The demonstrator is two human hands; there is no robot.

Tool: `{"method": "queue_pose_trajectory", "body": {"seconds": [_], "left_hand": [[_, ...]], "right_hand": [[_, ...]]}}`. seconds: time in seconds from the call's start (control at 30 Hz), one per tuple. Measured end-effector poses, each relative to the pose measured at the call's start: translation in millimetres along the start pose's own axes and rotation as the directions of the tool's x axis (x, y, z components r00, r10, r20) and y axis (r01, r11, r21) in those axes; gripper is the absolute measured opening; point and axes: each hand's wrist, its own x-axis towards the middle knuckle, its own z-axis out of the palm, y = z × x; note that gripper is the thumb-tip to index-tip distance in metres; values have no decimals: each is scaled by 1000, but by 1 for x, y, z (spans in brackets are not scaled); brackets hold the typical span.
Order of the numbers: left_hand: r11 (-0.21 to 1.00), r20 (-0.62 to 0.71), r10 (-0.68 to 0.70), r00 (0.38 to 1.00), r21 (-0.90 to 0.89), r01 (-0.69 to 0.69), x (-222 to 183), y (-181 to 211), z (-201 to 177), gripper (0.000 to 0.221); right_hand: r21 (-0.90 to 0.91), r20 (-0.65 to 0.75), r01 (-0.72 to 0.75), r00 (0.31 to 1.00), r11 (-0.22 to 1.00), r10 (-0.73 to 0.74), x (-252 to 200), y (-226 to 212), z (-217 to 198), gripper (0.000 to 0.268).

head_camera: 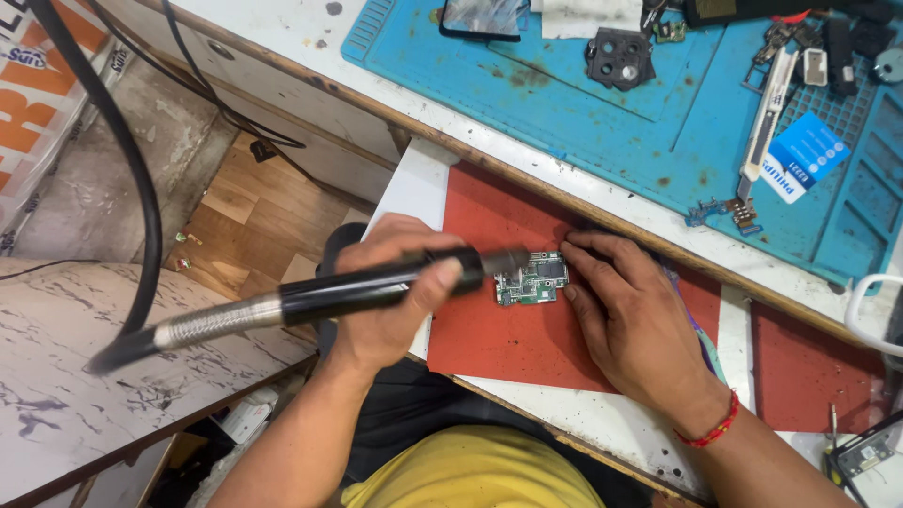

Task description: The person uses a purple pen-like tool to clean or scrape a small green circuit board on a red mat. They then use a hot air gun to apply heat to the board, likely for soldering or component removal.

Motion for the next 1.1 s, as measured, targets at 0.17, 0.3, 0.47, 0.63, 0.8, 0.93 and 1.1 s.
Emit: {"method": "queue_pose_trajectory", "body": {"seconds": [0.17, 0.3, 0.47, 0.63, 0.8, 0.93, 1.1], "left_hand": [[999, -56, -43, 997, -1, 43, 1, 3, 2, 30], [998, 26, 59, 998, 8, -59, -1, 3, 2, 30], [996, 71, 89, 993, -19, -88, -1, 4, 2, 33], [1000, -8, 17, 1000, 5, -17, 2, 3, 1, 31], [997, -2, 71, 997, 7, -71, 1, 2, 5, 32], [999, 41, 52, 998, -20, -51, 0, 4, 2, 32], [1000, -20, -6, 1000, -2, 6, -2, 3, 1, 33]], "right_hand": [[0, -22, 31, 999, 1000, -31, 1, -3, -1, 36], [-3, -18, 19, 1000, 1000, -19, 0, 0, 1, 36], [8, -14, 2, 1000, 1000, -2, -2, 0, 2, 36], [-1, -17, 6, 1000, 1000, -6, 0, -1, 2, 36], [-1, -4, 2, 1000, 1000, -2, 1, -2, 0, 36], [-2, -3, 3, 1000, 1000, -3, 0, -2, 0, 36], [5, 1, 26, 1000, 1000, -26, 0, 1, 1, 36]]}}
